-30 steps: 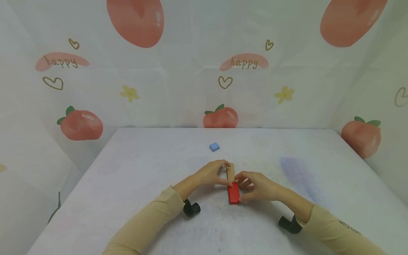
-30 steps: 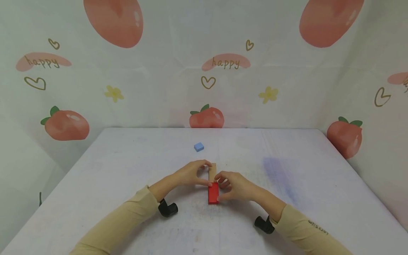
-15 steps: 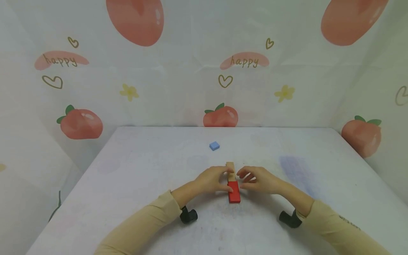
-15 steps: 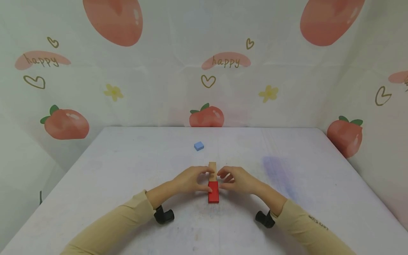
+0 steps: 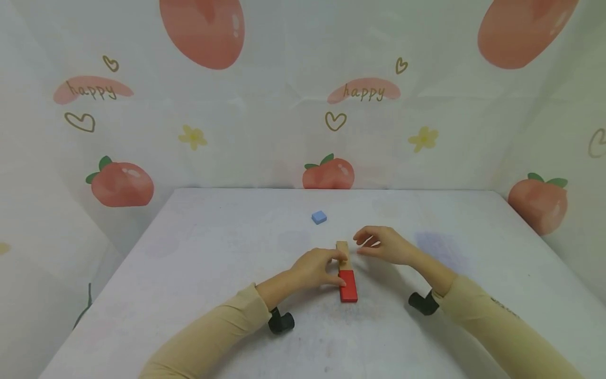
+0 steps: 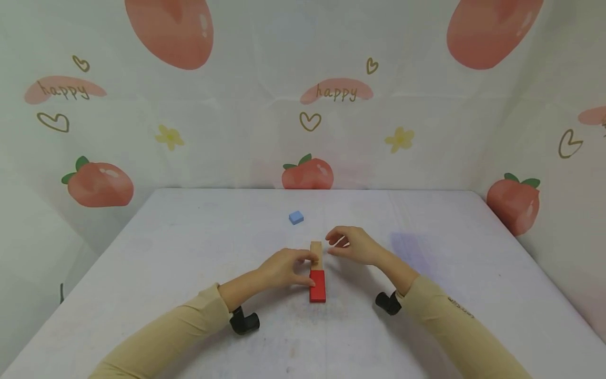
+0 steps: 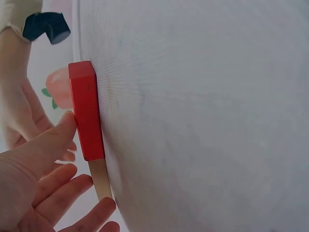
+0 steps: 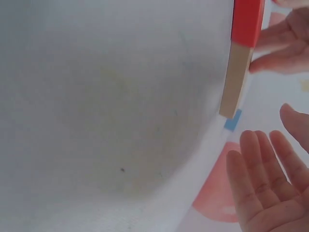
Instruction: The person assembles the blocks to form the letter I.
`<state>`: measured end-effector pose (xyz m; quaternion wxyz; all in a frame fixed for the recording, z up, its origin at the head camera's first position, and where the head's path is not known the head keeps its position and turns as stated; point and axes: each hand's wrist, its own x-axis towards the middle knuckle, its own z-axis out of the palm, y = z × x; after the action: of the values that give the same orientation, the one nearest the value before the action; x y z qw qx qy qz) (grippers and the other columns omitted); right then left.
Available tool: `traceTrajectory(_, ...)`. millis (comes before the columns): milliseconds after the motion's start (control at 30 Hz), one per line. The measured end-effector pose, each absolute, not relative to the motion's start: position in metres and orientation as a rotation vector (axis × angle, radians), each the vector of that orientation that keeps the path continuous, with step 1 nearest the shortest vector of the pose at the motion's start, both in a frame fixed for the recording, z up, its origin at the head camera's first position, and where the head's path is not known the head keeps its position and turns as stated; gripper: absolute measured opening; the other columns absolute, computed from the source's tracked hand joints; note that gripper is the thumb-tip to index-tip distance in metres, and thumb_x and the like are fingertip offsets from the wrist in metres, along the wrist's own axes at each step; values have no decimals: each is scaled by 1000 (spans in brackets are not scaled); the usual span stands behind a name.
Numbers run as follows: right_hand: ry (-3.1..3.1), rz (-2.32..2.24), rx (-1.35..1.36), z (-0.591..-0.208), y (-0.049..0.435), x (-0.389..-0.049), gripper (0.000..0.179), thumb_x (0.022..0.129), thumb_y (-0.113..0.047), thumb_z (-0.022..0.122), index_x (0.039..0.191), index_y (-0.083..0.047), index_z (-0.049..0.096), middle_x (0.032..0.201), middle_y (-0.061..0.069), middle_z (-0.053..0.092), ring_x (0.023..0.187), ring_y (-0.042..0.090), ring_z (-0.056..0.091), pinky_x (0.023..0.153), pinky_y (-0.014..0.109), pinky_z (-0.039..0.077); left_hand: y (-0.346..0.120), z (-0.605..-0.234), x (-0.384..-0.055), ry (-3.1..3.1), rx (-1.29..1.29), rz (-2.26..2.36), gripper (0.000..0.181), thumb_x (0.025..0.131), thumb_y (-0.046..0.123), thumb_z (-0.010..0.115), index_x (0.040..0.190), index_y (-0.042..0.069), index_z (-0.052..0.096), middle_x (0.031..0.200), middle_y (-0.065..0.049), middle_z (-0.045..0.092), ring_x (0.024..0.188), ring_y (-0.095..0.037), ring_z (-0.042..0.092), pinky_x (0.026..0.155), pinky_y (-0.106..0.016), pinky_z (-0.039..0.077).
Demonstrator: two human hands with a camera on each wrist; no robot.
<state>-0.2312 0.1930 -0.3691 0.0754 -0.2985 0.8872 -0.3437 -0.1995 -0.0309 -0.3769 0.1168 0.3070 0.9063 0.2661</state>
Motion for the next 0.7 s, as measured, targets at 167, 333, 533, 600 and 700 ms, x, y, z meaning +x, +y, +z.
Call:
traceTrajectory(167, 2687, -1019, -872, -366, 189, -244, 28, 84, -10, 67, 107, 4, 60, 101, 18, 66, 85, 25, 67, 79, 37, 57, -31, -376, -199, 2645, 887, 777, 48, 76, 30, 76, 119, 14, 61, 118, -1, 65, 107, -17, 59, 94, -30, 48)
traceTrajectory(333, 2701, -1020, -890, -365, 185, -254, 29, 84, -11, 67, 107, 5, 60, 100, 19, 66, 84, 25, 67, 79, 38, 57, -30, -375, -199, 2643, 859, 766, 48, 76, 31, 76, 119, 14, 61, 118, 0, 65, 105, -17, 59, 92, -29, 49)
traceTrajectory(533, 2706, -994, -887, -361, 178, -266, 29, 85, -11, 66, 108, 5, 60, 100, 18, 67, 86, 26, 67, 80, 38, 57, -30, -375, -199, 2648, 863, 766, 48, 76, 31, 77, 118, 14, 62, 116, 0, 66, 103, -17, 60, 89, -27, 50)
traceTrajectory(600, 2703, -989, -885, -360, 176, -271, 29, 85, -11, 66, 109, 5, 60, 100, 18, 67, 87, 26, 67, 81, 39, 56, -30, -375, -199, 2650, 870, 766, 47, 76, 31, 77, 117, 14, 62, 116, 0, 66, 102, -17, 60, 89, -27, 50)
traceTrajectory(700, 2704, -992, -891, -360, 173, -277, 30, 85, -12, 66, 109, 4, 61, 100, 18, 68, 88, 28, 67, 83, 41, 56, -31, -375, -199, 2653, 879, 767, 47, 76, 31, 77, 117, 14, 62, 116, 0, 66, 102, -17, 61, 89, -27, 50)
